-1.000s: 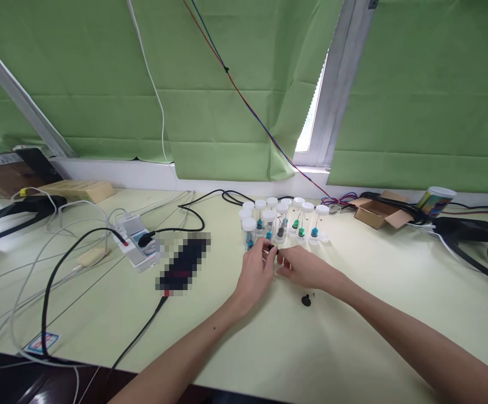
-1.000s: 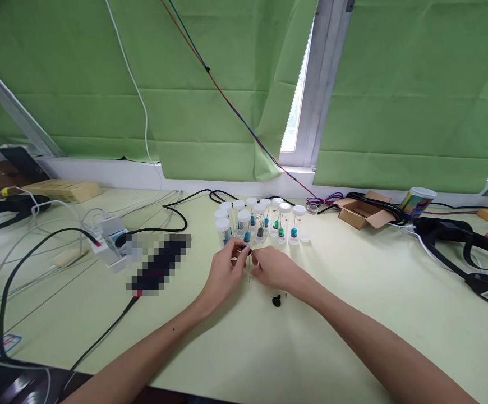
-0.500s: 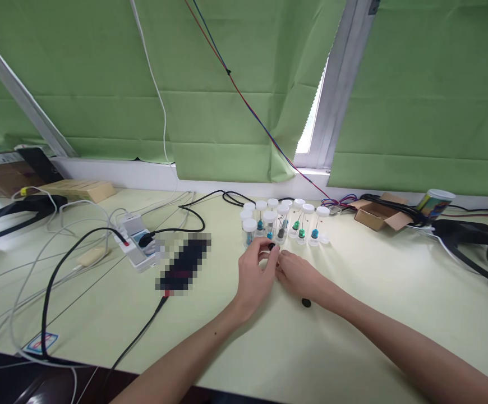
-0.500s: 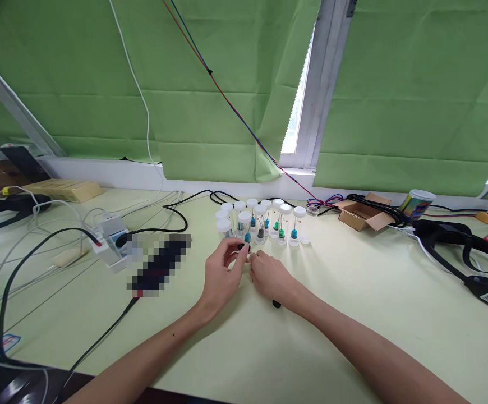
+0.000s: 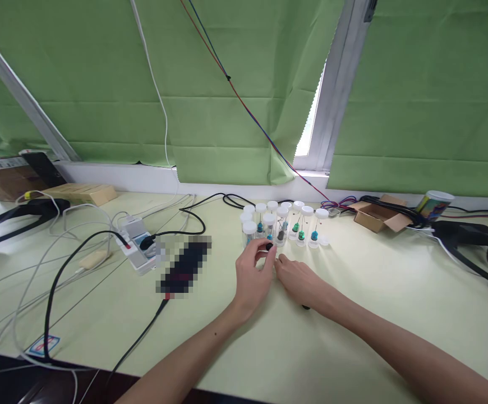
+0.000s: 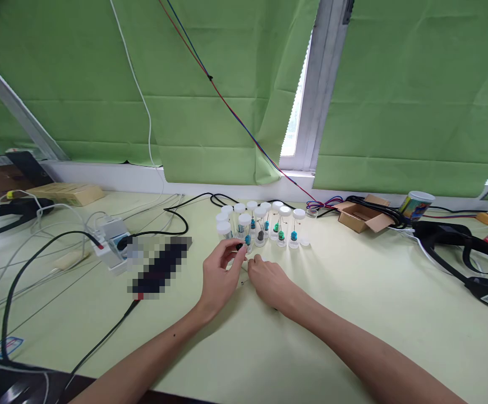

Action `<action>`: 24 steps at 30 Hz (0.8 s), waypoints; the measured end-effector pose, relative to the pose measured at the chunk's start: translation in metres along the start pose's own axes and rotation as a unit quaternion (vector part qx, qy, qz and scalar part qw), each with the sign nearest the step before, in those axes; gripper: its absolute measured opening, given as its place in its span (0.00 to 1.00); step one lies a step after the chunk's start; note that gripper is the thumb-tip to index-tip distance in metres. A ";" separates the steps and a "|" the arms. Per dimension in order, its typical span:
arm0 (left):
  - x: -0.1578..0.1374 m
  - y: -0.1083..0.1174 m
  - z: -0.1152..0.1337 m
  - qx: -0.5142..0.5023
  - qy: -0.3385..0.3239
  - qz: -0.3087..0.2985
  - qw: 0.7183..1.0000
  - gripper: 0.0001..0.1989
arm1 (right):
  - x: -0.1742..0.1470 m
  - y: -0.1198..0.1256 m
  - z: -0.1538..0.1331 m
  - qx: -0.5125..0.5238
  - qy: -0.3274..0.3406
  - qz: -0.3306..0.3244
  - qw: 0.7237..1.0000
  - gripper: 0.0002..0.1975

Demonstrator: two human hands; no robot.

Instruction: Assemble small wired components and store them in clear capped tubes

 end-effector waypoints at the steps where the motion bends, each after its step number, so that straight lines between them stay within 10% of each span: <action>1: 0.000 0.000 0.000 0.004 -0.001 0.000 1.000 0.09 | 0.000 0.000 0.000 -0.004 0.000 0.000 1.000 0.17; 24: 0.003 0.003 0.000 0.041 -0.004 0.004 0.999 0.08 | -0.002 0.003 0.000 -0.036 -0.017 0.007 0.999 0.16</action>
Point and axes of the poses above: each hand's wrist, its own x-axis towards the middle knuckle, its own y-axis out of the back of the hand, z = x × y, the point moved 8 cm from there along x, towards the middle knuckle, and after that the axes turned 3 degrees about -y, right-handed, at the moved point
